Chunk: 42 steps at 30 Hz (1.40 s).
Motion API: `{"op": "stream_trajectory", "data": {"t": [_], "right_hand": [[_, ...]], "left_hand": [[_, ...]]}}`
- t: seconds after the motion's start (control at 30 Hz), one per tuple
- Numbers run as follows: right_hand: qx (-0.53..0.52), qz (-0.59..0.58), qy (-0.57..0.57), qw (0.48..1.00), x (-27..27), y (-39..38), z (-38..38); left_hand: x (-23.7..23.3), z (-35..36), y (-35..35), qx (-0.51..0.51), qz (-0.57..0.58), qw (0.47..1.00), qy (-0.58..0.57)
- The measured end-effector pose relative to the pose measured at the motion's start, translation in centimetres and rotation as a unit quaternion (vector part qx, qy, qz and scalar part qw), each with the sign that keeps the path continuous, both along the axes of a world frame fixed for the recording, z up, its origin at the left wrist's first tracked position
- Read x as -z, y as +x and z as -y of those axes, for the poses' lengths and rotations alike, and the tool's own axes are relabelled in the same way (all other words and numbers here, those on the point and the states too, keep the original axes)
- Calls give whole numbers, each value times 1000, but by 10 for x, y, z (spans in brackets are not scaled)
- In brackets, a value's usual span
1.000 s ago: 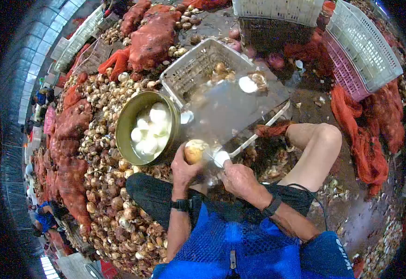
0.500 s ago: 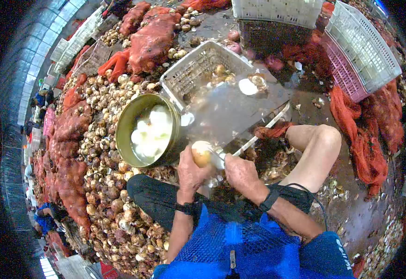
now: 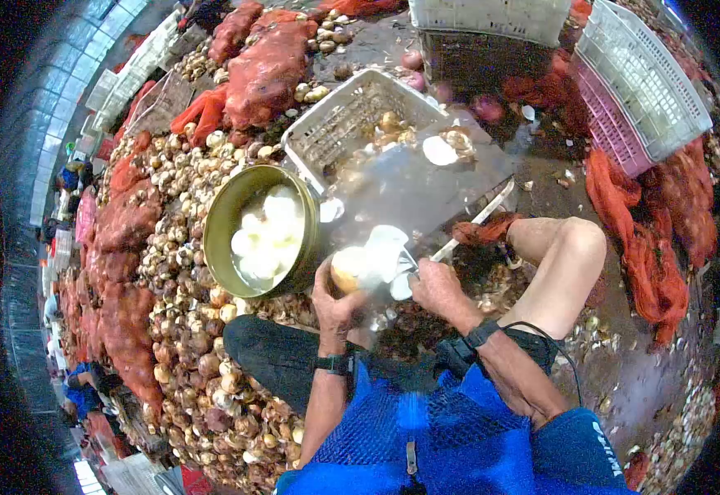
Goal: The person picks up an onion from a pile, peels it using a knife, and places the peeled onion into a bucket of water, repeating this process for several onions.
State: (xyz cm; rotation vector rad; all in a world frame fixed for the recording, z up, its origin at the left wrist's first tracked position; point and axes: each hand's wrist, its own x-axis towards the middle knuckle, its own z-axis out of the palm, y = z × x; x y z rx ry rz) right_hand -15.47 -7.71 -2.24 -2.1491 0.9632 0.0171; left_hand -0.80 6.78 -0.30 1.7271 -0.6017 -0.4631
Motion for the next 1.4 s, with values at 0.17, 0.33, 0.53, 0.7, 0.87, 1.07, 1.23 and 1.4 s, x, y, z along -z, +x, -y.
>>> {"op": "stream_trajectory", "data": {"t": [0.17, 0.33, 0.53, 0.7, 0.87, 1.07, 1.23, 1.4], "right_hand": [[74, 83, -24, 994, -20, -12, -9], [63, 97, -16, 993, -7, -11, -15], [38, 100, -2, 994, -27, -5, -14], [106, 100, 77, 986, -32, -1, 14], [56, 78, -20, 995, -34, -4, -1], [-59, 78, 13, 995, -42, 6, -45], [-68, 67, 22, 995, -34, 2, -55], [-62, 84, 0, 995, -36, 0, -54]], "left_hand": [[11, 22, 0, 39, -39, 997, -50], [9, 9, 3, 122, 148, 978, 75], [-21, 19, -1, 117, 319, 926, 167], [-29, 7, -2, 84, 292, 921, 243], [-43, -3, -6, 50, 203, 920, 332], [-26, -13, -2, 45, 215, 922, 318], [-22, -7, -5, 13, 246, 927, 285], [-22, -1, -8, 24, 259, 930, 259]]}}
